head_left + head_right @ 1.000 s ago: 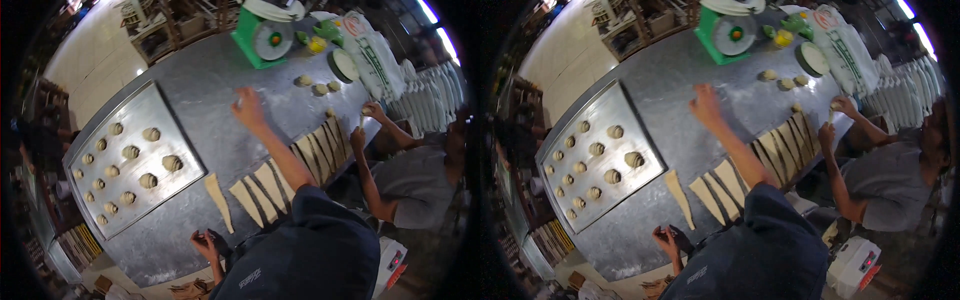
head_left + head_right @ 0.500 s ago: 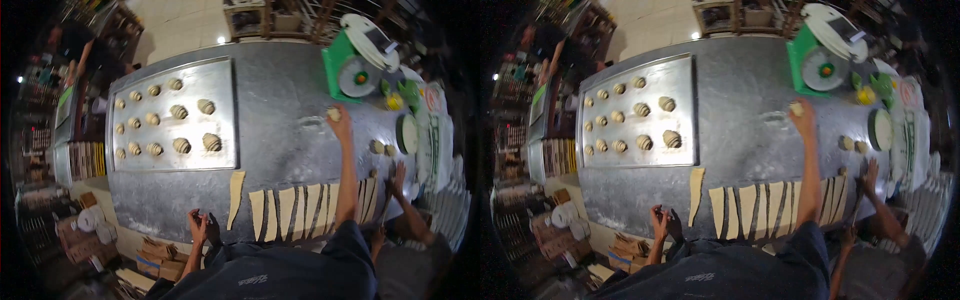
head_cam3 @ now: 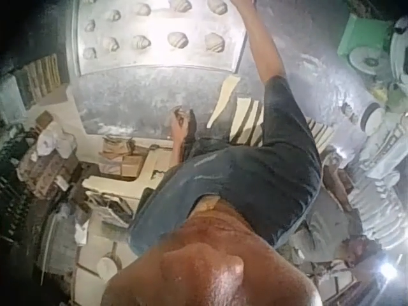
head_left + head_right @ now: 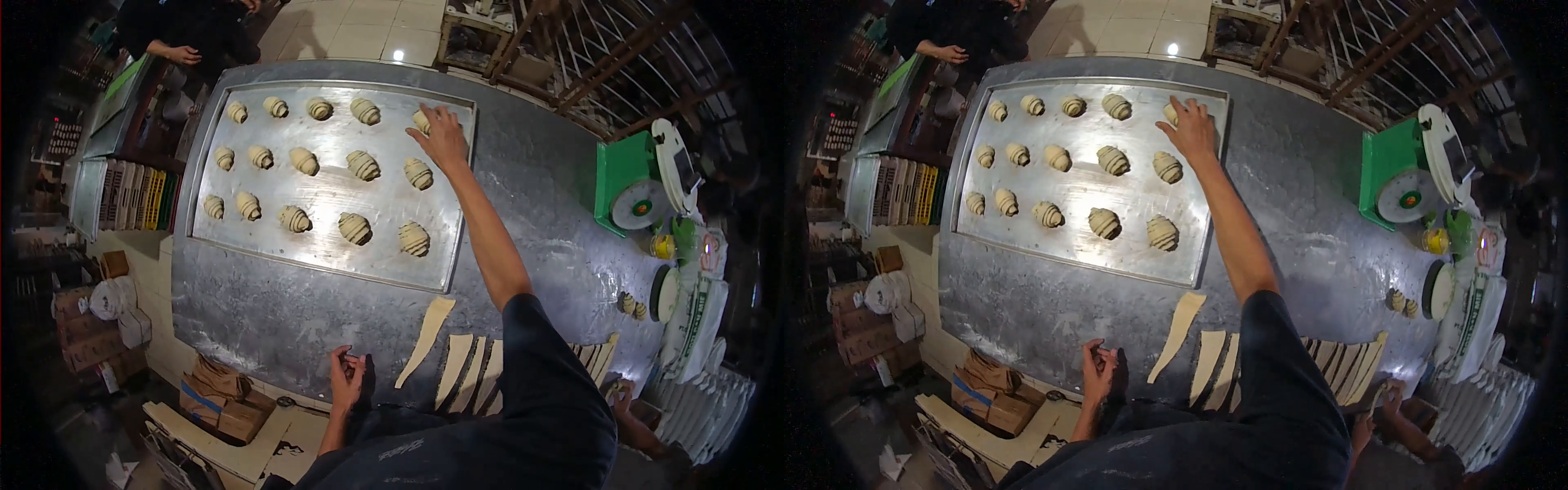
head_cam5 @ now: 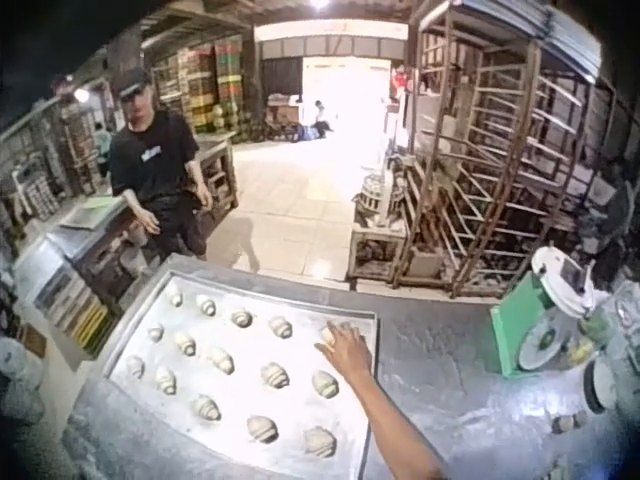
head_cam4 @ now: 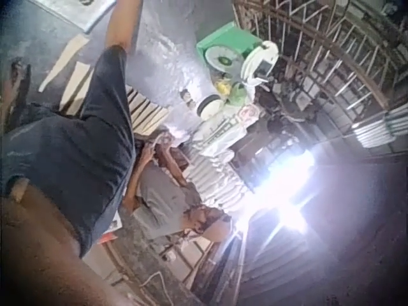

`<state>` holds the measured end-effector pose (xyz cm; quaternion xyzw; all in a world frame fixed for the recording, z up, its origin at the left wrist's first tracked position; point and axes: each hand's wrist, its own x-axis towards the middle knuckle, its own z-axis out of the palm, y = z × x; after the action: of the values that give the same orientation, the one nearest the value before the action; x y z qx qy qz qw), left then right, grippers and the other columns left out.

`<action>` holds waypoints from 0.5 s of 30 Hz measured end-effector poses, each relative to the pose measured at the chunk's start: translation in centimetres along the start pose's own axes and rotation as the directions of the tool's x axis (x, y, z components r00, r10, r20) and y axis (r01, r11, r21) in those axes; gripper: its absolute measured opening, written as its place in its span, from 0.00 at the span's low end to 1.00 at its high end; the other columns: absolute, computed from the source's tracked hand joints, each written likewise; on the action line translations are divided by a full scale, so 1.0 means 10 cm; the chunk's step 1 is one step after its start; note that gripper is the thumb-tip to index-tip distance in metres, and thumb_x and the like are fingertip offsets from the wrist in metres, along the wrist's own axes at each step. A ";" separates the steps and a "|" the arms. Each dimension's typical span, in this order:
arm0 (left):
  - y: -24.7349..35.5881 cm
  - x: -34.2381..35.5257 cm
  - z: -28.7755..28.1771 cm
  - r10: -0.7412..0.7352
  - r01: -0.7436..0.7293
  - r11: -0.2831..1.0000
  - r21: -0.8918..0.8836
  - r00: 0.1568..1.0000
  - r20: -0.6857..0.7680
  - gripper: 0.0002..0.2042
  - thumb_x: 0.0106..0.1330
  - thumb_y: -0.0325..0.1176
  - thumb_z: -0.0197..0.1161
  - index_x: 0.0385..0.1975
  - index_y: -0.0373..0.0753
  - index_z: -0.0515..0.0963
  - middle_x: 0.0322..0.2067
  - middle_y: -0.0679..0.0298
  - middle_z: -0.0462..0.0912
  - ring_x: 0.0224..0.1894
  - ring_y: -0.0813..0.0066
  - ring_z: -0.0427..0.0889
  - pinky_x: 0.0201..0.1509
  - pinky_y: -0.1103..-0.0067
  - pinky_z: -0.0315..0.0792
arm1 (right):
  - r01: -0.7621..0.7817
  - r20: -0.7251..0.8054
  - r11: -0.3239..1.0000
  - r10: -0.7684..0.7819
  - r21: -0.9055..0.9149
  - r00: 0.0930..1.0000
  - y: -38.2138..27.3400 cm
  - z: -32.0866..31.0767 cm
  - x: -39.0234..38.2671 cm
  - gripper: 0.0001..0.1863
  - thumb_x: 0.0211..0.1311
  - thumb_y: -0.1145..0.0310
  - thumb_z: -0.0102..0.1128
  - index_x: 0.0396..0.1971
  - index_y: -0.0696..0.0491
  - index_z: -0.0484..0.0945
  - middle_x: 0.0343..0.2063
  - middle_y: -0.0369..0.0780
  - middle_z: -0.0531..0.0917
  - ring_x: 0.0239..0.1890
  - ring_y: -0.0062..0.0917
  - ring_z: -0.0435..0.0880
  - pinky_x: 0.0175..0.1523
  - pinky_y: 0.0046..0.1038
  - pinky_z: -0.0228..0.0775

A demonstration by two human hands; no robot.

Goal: Shaping dough into croissants and arranging them on metal baking trays.

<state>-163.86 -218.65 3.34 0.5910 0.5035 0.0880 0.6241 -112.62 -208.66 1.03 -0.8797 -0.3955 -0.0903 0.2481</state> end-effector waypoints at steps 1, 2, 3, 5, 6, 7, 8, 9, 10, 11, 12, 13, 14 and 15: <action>-0.04 0.06 -0.01 -0.009 0.009 1.000 -0.011 1.000 0.001 0.18 0.65 0.31 0.61 0.51 0.35 0.64 0.27 0.66 0.73 0.28 0.82 0.74 0.32 0.84 0.70 | 0.007 0.011 1.000 -0.007 -0.008 1.000 -0.02 -0.04 -0.05 0.28 0.55 0.54 0.64 0.55 0.50 0.72 0.45 0.44 0.73 0.50 0.40 0.71 0.50 0.39 0.70; -0.11 0.07 -0.02 0.018 -0.018 1.000 -0.006 1.000 0.022 0.18 0.66 0.30 0.60 0.51 0.35 0.63 0.27 0.66 0.72 0.28 0.82 0.74 0.34 0.84 0.70 | -0.030 -0.120 0.999 0.033 0.027 0.992 -0.08 -0.18 -0.13 0.28 0.55 0.54 0.64 0.55 0.51 0.71 0.44 0.44 0.73 0.49 0.40 0.72 0.49 0.39 0.70; -0.14 0.05 -0.04 0.045 -0.045 0.999 0.000 0.998 0.046 0.18 0.66 0.30 0.59 0.51 0.35 0.63 0.27 0.66 0.72 0.29 0.81 0.73 0.35 0.83 0.70 | -0.065 -0.247 0.996 0.079 0.066 0.966 -0.17 -0.33 -0.26 0.29 0.55 0.54 0.64 0.55 0.52 0.71 0.43 0.45 0.73 0.48 0.40 0.73 0.49 0.39 0.70; -0.10 0.04 -0.11 0.027 -0.028 1.000 0.007 0.999 0.042 0.17 0.66 0.29 0.59 0.51 0.34 0.62 0.26 0.66 0.72 0.29 0.81 0.73 0.36 0.83 0.70 | -0.275 -0.012 0.915 0.291 0.295 0.957 -0.53 -0.53 -0.68 0.25 0.54 0.54 0.64 0.50 0.52 0.74 0.40 0.45 0.72 0.44 0.42 0.74 0.45 0.40 0.70; -0.09 0.05 -0.13 0.022 -0.021 0.999 -0.025 0.999 0.037 0.17 0.67 0.29 0.59 0.51 0.34 0.62 0.26 0.66 0.72 0.29 0.81 0.73 0.36 0.82 0.71 | -0.360 0.165 0.883 0.323 0.302 0.932 -0.64 -0.63 -0.91 0.25 0.54 0.55 0.64 0.49 0.52 0.74 0.40 0.45 0.72 0.43 0.42 0.75 0.45 0.40 0.70; -0.09 0.07 -0.15 0.022 -0.020 0.998 -0.057 0.999 0.030 0.17 0.67 0.29 0.59 0.51 0.34 0.62 0.26 0.66 0.72 0.28 0.81 0.73 0.37 0.82 0.71 | -0.298 0.186 0.922 0.256 0.248 0.948 -0.83 -0.72 -1.18 0.25 0.53 0.55 0.65 0.49 0.52 0.74 0.40 0.44 0.72 0.44 0.41 0.74 0.46 0.39 0.70; -0.11 0.07 -0.18 0.016 -0.012 0.996 -0.086 0.999 0.038 0.17 0.67 0.29 0.58 0.50 0.34 0.62 0.26 0.65 0.71 0.27 0.81 0.73 0.38 0.81 0.73 | -0.232 0.212 0.952 0.189 0.200 0.959 -0.97 -0.76 -1.38 0.25 0.53 0.56 0.65 0.49 0.51 0.74 0.40 0.44 0.72 0.44 0.40 0.74 0.47 0.38 0.70; -0.09 0.08 -0.13 0.022 -0.017 0.996 -0.089 0.998 0.054 0.17 0.67 0.29 0.58 0.50 0.34 0.62 0.26 0.65 0.71 0.27 0.81 0.73 0.38 0.81 0.73 | -0.236 0.202 0.953 0.197 0.188 0.959 -0.89 -0.74 -1.51 0.25 0.53 0.56 0.65 0.49 0.51 0.74 0.40 0.44 0.72 0.44 0.40 0.74 0.47 0.38 0.70; -0.09 0.11 -0.10 0.038 -0.032 0.996 -0.078 0.997 0.071 0.17 0.66 0.29 0.60 0.50 0.34 0.63 0.25 0.65 0.72 0.27 0.81 0.74 0.36 0.82 0.72 | -0.112 0.226 0.964 0.057 0.241 0.973 -0.78 -0.62 -1.70 0.25 0.53 0.55 0.65 0.49 0.51 0.74 0.40 0.43 0.73 0.45 0.39 0.74 0.48 0.37 0.69; -0.10 0.16 -0.12 0.060 -0.055 0.996 -0.064 0.996 0.072 0.18 0.65 0.30 0.61 0.50 0.34 0.64 0.25 0.65 0.73 0.28 0.81 0.75 0.35 0.83 0.72 | 0.021 0.235 0.951 -0.097 0.309 0.967 -0.81 -0.59 -1.74 0.25 0.53 0.55 0.65 0.49 0.51 0.74 0.40 0.42 0.73 0.46 0.38 0.73 0.49 0.37 0.69; -0.12 0.15 -0.12 0.093 -0.083 0.991 -0.109 0.992 0.090 0.18 0.65 0.29 0.61 0.50 0.34 0.63 0.25 0.65 0.74 0.27 0.81 0.75 0.35 0.83 0.72 | 0.024 0.220 0.949 -0.098 0.314 0.971 -0.79 -0.59 -1.78 0.25 0.53 0.55 0.65 0.49 0.51 0.74 0.40 0.42 0.73 0.46 0.38 0.73 0.49 0.37 0.69; -0.13 0.15 -0.11 0.107 -0.097 0.990 -0.102 0.990 0.088 0.18 0.65 0.29 0.61 0.50 0.34 0.63 0.25 0.65 0.74 0.27 0.81 0.75 0.35 0.83 0.72 | -0.009 0.314 0.948 -0.097 0.318 0.944 -0.75 -0.61 -1.81 0.26 0.55 0.54 0.63 0.52 0.51 0.73 0.45 0.43 0.73 0.51 0.39 0.71 0.54 0.37 0.66; -0.15 0.14 -0.13 0.112 -0.099 0.987 -0.126 0.989 0.099 0.17 0.65 0.29 0.61 0.50 0.33 0.63 0.25 0.65 0.74 0.27 0.81 0.75 0.34 0.83 0.72 | -0.034 0.407 0.944 -0.109 0.328 0.907 -0.80 -0.61 -1.83 0.28 0.57 0.53 0.61 0.54 0.52 0.71 0.50 0.43 0.73 0.55 0.40 0.69 0.59 0.38 0.62; -0.18 0.16 -0.15 0.122 -0.104 0.983 -0.150 0.986 0.115 0.17 0.65 0.29 0.60 0.50 0.33 0.63 0.25 0.65 0.74 0.27 0.81 0.75 0.34 0.83 0.72 | -0.023 0.392 0.941 -0.119 0.339 0.912 -0.90 -0.64 -1.83 0.28 0.57 0.53 0.61 0.54 0.52 0.71 0.50 0.43 0.73 0.55 0.40 0.69 0.59 0.38 0.62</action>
<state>-165.07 -217.07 1.37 0.5767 0.4220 0.1226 0.6887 -131.27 -218.76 3.33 -0.8136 -0.4699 0.1571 0.3044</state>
